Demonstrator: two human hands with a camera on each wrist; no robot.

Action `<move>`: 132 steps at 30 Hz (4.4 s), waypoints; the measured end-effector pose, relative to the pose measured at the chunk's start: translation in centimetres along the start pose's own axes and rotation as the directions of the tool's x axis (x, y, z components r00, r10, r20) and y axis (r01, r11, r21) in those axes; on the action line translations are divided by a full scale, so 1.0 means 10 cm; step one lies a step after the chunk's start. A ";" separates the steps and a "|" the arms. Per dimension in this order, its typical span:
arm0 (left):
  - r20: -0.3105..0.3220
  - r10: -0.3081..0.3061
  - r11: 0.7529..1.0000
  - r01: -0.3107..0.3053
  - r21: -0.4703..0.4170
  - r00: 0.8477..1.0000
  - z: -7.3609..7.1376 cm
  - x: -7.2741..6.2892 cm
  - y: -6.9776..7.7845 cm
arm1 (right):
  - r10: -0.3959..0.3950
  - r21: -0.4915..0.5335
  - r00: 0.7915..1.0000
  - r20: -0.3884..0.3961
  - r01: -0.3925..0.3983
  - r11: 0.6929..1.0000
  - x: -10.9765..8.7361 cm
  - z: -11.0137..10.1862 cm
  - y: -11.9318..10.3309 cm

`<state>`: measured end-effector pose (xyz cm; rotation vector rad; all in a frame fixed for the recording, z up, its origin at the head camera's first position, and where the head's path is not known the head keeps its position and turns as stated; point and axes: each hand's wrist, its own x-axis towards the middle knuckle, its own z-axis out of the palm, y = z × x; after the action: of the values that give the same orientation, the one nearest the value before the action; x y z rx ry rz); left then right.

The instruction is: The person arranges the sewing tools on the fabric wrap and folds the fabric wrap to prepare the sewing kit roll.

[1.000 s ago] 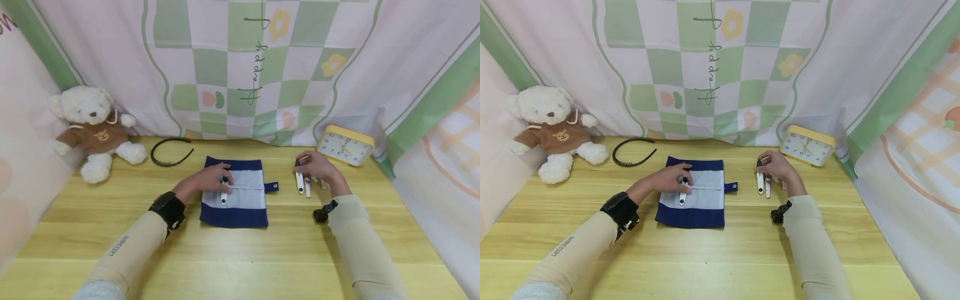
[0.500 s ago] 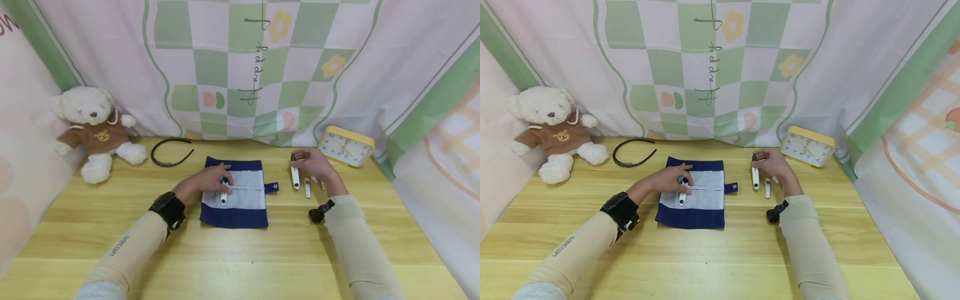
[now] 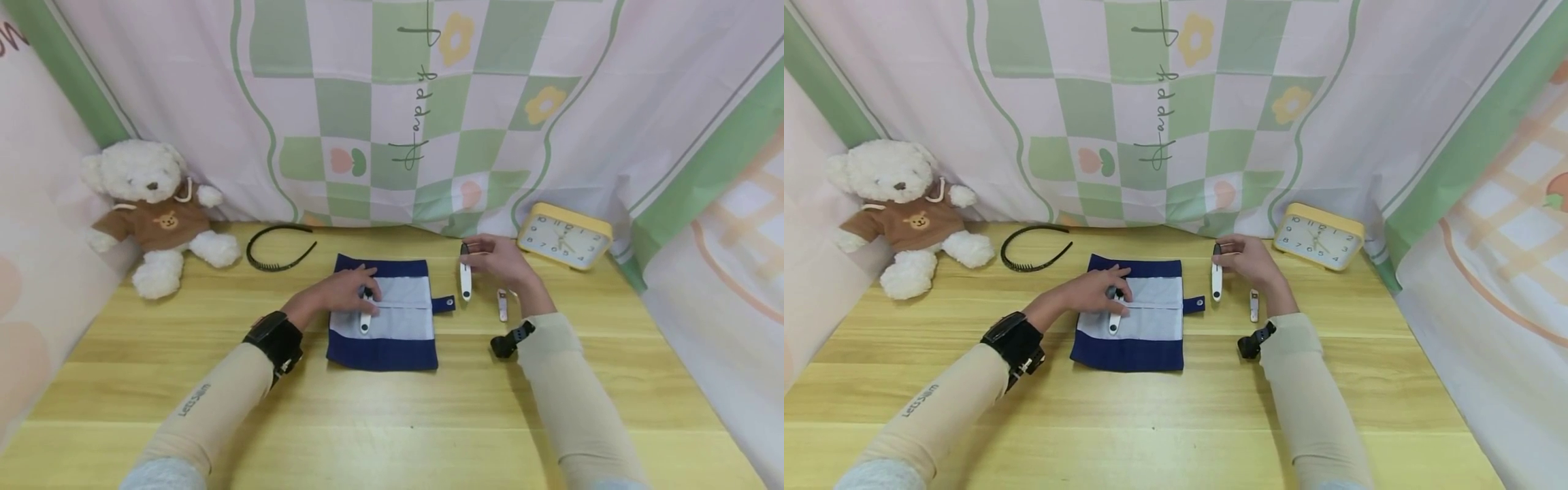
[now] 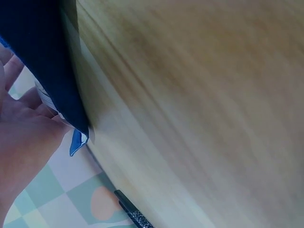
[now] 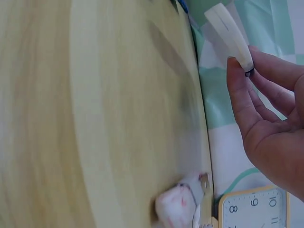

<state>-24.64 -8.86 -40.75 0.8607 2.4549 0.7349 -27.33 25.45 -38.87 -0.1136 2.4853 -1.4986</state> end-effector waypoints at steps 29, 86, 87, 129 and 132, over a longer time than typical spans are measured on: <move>0.017 0.009 1.000 -0.009 -0.001 1.000 -0.02 -0.01 0.02 | -0.082 0.127 0.993 0.086 0.070 0.989 0.19 0.40 -0.33; 0.022 0.010 1.000 -0.010 0.018 1.000 -0.04 0.05 -0.01 | -0.095 0.139 0.980 0.175 0.071 0.988 0.35 1.06 -0.53; 0.022 0.008 1.000 -0.009 0.015 1.000 -0.04 0.04 0.00 | -0.090 0.143 0.979 0.183 0.064 0.988 0.34 1.06 -0.54; -0.009 0.012 1.000 -0.012 -0.013 1.000 -0.04 0.03 -0.01 | -0.026 -0.024 0.908 0.417 0.040 0.999 0.29 1.10 -0.49; -0.006 0.007 1.000 -0.007 -0.015 1.000 -0.04 0.03 -0.02 | -0.043 -0.048 0.903 0.427 0.070 0.996 0.28 1.12 -0.48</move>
<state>-25.17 -8.93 -40.70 0.8634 2.4496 0.7578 -27.65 13.00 -40.07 -0.4755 2.1872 -1.2521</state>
